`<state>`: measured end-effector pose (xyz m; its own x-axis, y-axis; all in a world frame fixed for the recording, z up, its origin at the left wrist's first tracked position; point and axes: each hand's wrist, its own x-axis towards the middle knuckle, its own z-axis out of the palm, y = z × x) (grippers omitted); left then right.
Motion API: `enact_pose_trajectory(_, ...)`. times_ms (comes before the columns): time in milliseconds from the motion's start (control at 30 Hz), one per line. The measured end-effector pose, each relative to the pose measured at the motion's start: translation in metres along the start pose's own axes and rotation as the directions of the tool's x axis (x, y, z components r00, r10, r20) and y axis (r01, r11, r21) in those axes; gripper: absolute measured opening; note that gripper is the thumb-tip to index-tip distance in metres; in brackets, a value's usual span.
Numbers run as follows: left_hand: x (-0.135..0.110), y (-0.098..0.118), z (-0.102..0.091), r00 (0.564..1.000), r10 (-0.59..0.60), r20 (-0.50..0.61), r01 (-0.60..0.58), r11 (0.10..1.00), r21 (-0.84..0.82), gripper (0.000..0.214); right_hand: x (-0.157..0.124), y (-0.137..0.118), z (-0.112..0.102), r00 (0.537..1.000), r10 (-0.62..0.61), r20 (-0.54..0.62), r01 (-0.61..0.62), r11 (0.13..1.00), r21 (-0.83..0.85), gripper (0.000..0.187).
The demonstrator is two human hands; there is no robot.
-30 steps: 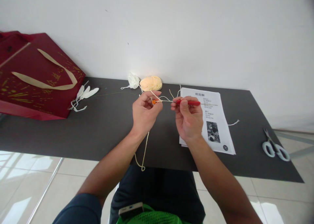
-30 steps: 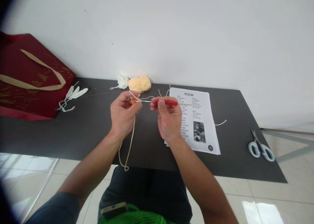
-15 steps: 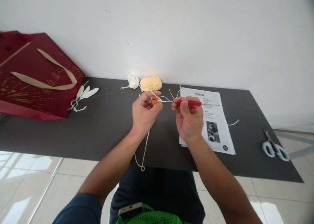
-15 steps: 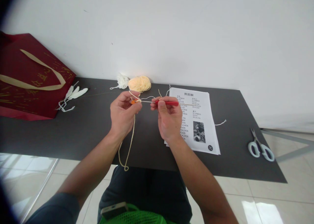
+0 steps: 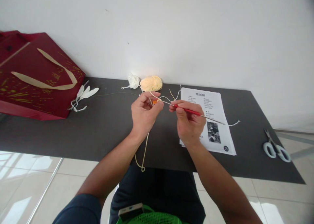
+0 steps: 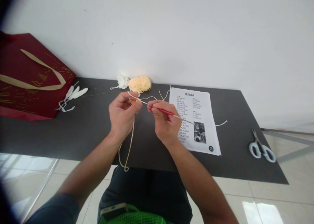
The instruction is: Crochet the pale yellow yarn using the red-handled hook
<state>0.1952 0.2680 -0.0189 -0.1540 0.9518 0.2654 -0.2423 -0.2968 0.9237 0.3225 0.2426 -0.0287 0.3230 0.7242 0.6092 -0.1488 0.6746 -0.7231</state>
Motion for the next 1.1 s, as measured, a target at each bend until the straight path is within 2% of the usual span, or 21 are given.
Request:
enact_pose_trajectory(167, 0.001, 0.003, 0.002, 0.998, -0.022, -0.051, 0.022, 1.000, -0.011, 0.023, -0.004, -0.003, -0.001, 0.990, -0.120, 0.072, 0.127, 0.986, -0.105, 0.029)
enact_pose_trajectory(300, 0.001, 0.009, 0.006, 0.988, -0.146, -0.039, 0.140, 0.980, -0.139, 0.023, -0.007, -0.001, -0.005, 0.968, -0.183, 0.170, 0.218, 0.950, -0.222, 0.039)
enact_pose_trajectory(433, 0.002, 0.014, 0.008, 0.964, -0.265, 0.009, 0.257, 0.929, -0.266, 0.023, -0.009, 0.000, -0.007, 0.948, -0.218, 0.232, 0.278, 0.922, -0.270, 0.046)
enact_pose_trajectory(567, 0.003, 0.017, 0.007, 0.941, -0.333, 0.062, 0.334, 0.885, -0.324, 0.025, -0.008, -0.003, -0.004, 0.971, -0.162, 0.174, 0.201, 0.950, -0.237, 0.042)
enact_pose_trajectory(800, 0.005, 0.022, 0.005, 0.913, -0.389, 0.120, 0.403, 0.823, -0.401, 0.035, -0.006, -0.002, 0.001, 0.998, -0.009, 0.061, 0.010, 1.000, -0.019, 0.030)
enact_pose_trajectory(900, 0.005, 0.021, 0.005, 0.915, -0.383, 0.123, 0.399, 0.822, -0.406, 0.039, -0.008, -0.002, -0.001, 0.997, -0.002, 0.077, 0.008, 0.996, -0.086, 0.031)
enact_pose_trajectory(967, 0.005, 0.020, 0.005, 0.932, -0.351, 0.095, 0.358, 0.842, -0.404, 0.041, -0.009, -0.004, -0.003, 0.993, -0.032, 0.112, 0.053, 0.980, -0.192, 0.033)
enact_pose_trajectory(1100, 0.003, 0.018, 0.007, 0.941, -0.338, 0.025, 0.317, 0.854, -0.412, 0.041, -0.011, -0.006, -0.005, 0.955, -0.181, 0.235, 0.258, 0.897, -0.360, 0.043)
